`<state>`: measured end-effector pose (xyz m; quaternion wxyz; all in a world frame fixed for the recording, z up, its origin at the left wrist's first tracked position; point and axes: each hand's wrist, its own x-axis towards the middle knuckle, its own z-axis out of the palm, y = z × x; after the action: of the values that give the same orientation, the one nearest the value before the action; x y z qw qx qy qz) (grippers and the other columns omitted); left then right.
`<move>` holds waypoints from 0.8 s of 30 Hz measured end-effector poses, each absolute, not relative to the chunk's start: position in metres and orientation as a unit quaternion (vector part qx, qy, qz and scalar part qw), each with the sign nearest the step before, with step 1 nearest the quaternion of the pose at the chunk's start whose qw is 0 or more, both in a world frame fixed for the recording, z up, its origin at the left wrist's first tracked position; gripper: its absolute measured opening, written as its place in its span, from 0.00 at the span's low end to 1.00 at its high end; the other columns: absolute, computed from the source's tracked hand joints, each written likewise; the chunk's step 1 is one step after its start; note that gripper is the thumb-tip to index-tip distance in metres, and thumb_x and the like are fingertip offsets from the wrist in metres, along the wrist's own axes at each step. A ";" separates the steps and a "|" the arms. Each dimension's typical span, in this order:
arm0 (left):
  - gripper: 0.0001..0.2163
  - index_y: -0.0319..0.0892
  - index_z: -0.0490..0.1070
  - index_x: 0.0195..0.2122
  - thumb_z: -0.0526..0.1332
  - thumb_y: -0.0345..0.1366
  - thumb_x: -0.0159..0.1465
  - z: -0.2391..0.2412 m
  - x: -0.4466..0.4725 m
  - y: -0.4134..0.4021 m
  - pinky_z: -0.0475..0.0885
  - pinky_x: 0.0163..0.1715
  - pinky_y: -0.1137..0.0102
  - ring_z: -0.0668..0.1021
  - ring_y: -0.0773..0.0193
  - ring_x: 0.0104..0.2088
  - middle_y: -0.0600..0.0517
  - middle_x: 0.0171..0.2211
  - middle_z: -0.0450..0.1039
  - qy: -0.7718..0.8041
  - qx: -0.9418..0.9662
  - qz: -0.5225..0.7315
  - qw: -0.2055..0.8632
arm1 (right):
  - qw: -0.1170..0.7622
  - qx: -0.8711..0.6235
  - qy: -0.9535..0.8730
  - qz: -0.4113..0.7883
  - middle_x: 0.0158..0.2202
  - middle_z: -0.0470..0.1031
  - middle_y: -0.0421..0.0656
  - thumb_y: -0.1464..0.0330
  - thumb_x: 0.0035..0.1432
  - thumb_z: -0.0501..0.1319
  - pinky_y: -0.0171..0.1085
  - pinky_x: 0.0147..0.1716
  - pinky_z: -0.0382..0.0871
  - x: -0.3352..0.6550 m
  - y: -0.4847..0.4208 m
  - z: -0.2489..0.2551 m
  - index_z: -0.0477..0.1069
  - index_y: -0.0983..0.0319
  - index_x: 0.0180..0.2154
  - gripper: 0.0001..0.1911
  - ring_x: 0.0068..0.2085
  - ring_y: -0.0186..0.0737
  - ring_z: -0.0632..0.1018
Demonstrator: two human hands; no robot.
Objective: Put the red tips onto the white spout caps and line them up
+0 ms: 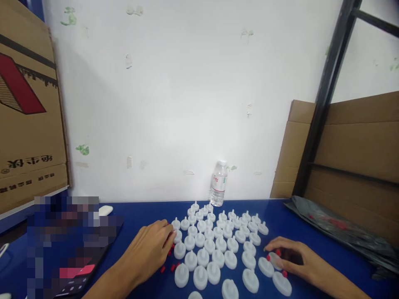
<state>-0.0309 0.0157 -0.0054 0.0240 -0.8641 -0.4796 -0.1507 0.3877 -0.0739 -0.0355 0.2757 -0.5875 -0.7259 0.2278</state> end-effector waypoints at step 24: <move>0.13 0.46 0.63 0.33 0.46 0.34 0.75 -0.004 -0.018 -0.011 0.58 0.27 0.68 0.72 0.65 0.27 0.55 0.29 0.70 -0.284 -0.893 -0.348 0.033 | 0.314 -0.396 -0.863 0.004 0.47 0.80 0.37 0.73 0.62 0.66 0.30 0.48 0.75 0.175 -0.055 0.026 0.75 0.55 0.48 0.14 0.47 0.35 0.81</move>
<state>-0.0179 -0.0112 -0.0038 0.0328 -0.8926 -0.2844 -0.3482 0.1748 -0.0553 0.0259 0.3143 -0.3964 -0.8626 0.0036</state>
